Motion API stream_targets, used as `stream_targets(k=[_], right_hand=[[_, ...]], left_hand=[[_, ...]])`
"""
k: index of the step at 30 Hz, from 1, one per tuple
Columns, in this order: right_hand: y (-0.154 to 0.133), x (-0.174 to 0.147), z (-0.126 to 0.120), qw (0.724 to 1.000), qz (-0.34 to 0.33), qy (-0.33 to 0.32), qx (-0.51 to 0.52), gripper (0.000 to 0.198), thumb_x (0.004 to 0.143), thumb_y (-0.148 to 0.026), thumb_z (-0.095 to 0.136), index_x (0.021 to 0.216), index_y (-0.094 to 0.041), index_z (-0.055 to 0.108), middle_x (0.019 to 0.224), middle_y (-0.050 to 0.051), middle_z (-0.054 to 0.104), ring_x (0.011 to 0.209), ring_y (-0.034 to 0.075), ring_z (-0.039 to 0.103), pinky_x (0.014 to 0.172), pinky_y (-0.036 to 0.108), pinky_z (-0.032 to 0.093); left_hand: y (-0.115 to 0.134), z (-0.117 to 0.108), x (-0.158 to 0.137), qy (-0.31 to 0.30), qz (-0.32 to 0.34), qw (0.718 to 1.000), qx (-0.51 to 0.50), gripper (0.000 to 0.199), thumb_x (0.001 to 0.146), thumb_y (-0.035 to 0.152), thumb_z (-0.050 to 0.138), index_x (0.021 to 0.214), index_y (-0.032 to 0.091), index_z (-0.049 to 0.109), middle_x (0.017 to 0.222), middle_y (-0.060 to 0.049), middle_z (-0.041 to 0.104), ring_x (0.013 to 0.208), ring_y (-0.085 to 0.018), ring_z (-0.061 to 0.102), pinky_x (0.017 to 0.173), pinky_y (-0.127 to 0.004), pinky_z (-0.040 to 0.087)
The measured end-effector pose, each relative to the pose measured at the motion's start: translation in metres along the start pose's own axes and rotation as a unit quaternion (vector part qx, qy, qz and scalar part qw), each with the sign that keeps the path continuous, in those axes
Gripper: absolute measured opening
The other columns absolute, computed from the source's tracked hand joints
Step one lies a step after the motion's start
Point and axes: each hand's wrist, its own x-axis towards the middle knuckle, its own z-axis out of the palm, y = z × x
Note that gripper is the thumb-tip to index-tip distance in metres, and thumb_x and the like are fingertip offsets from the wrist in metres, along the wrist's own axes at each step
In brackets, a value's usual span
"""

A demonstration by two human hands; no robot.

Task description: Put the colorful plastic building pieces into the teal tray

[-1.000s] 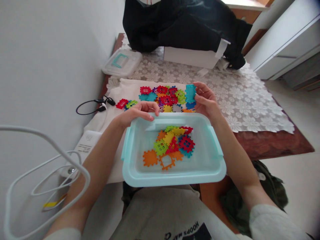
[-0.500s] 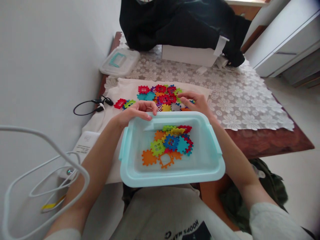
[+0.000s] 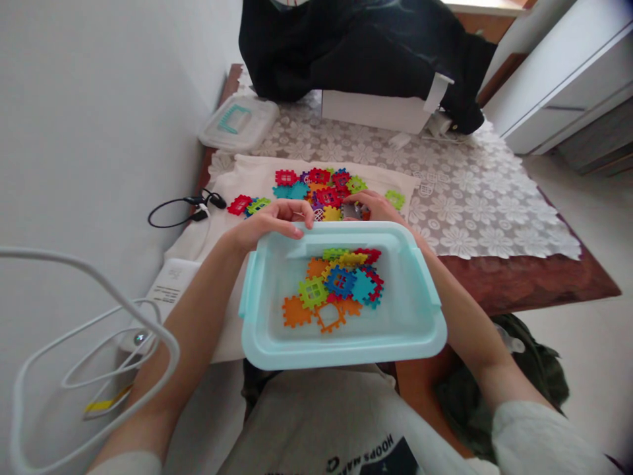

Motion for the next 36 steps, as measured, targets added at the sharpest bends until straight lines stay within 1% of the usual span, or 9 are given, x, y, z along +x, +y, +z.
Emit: stream_targets(k=[5,8,10,15,20,23,26,31,36], right_hand=[[0.001,-0.002,0.0,1.0,0.003,-0.013,0.008,0.045,0.092,-0.049,0.074,0.129,-0.024,0.075,0.133,0.012,0.077,0.123,0.034,0.07,0.108,0.049,0.054],[-0.001,-0.004,0.0,1.0,-0.001,-0.029,0.011,0.047,0.09,-0.044,0.074,0.133,-0.024,0.073,0.136,0.012,0.076,0.122,0.034,0.071,0.109,0.049,0.054],[-0.003,-0.004,-0.001,1.0,-0.002,-0.024,0.015,0.046,0.09,-0.043,0.074,0.133,-0.025,0.072,0.137,0.011,0.075,0.123,0.033,0.071,0.109,0.048,0.054],[-0.008,-0.003,-0.004,1.0,-0.001,-0.004,0.028,0.042,0.09,-0.047,0.077,0.126,-0.026,0.075,0.127,0.01,0.077,0.116,0.03,0.07,0.106,0.045,0.055],[-0.015,-0.006,-0.012,0.998,-0.025,-0.055,0.032,0.035,0.092,-0.037,0.073,0.125,-0.027,0.075,0.128,0.009,0.076,0.123,0.031,0.066,0.113,0.047,0.049],[-0.021,-0.01,-0.016,0.996,-0.031,-0.073,0.041,0.032,0.092,-0.032,0.07,0.124,-0.027,0.074,0.127,0.008,0.076,0.12,0.03,0.066,0.114,0.047,0.047],[-0.025,-0.01,-0.017,0.997,-0.009,-0.066,0.042,0.031,0.089,-0.029,0.068,0.12,-0.027,0.073,0.127,0.007,0.076,0.117,0.029,0.066,0.11,0.044,0.049],[-0.025,-0.005,-0.016,0.996,0.008,-0.087,0.006,0.024,0.087,-0.03,0.066,0.109,-0.022,0.07,0.111,0.009,0.073,0.104,0.028,0.065,0.099,0.042,0.051],[-0.031,-0.007,-0.019,0.996,0.006,-0.091,0.017,0.025,0.09,-0.028,0.062,0.114,-0.023,0.068,0.119,0.01,0.073,0.112,0.029,0.064,0.103,0.043,0.051]], left_hand=[[0.0,0.001,0.0,-0.011,0.004,1.0,-0.001,0.024,0.066,0.014,0.092,0.082,0.015,0.075,0.068,0.003,0.069,0.05,-0.008,0.059,0.049,-0.015,0.048],[-0.001,0.0,0.0,-0.005,0.004,1.0,0.002,0.025,0.066,0.015,0.092,0.083,0.015,0.074,0.069,0.002,0.071,0.052,-0.008,0.061,0.05,-0.015,0.048],[-0.001,0.0,0.0,0.001,0.004,1.0,0.004,0.026,0.065,0.015,0.093,0.083,0.015,0.074,0.07,0.001,0.072,0.053,-0.009,0.061,0.05,-0.015,0.048],[0.0,0.0,0.0,0.004,0.002,1.0,0.009,0.026,0.065,0.016,0.093,0.082,0.015,0.073,0.069,0.002,0.07,0.053,-0.008,0.06,0.05,-0.016,0.047],[0.0,0.0,0.0,0.004,0.005,1.0,0.007,0.026,0.065,0.015,0.093,0.082,0.015,0.074,0.07,0.002,0.071,0.054,-0.008,0.061,0.051,-0.015,0.048],[0.0,0.0,0.0,0.007,0.0,1.0,0.005,0.026,0.065,0.015,0.093,0.083,0.015,0.074,0.071,0.001,0.072,0.054,-0.009,0.061,0.05,-0.015,0.048],[0.0,0.001,0.0,0.01,0.0,1.0,0.006,0.027,0.064,0.016,0.094,0.081,0.015,0.073,0.069,0.002,0.071,0.053,-0.008,0.06,0.05,-0.015,0.049],[0.001,0.001,0.0,0.01,-0.001,1.0,0.007,0.027,0.063,0.015,0.094,0.081,0.015,0.074,0.069,0.002,0.071,0.052,-0.008,0.06,0.05,-0.015,0.049],[0.001,0.001,0.0,0.007,0.001,1.0,0.008,0.026,0.064,0.015,0.094,0.081,0.015,0.074,0.069,0.002,0.07,0.052,-0.008,0.06,0.05,-0.015,0.048]])
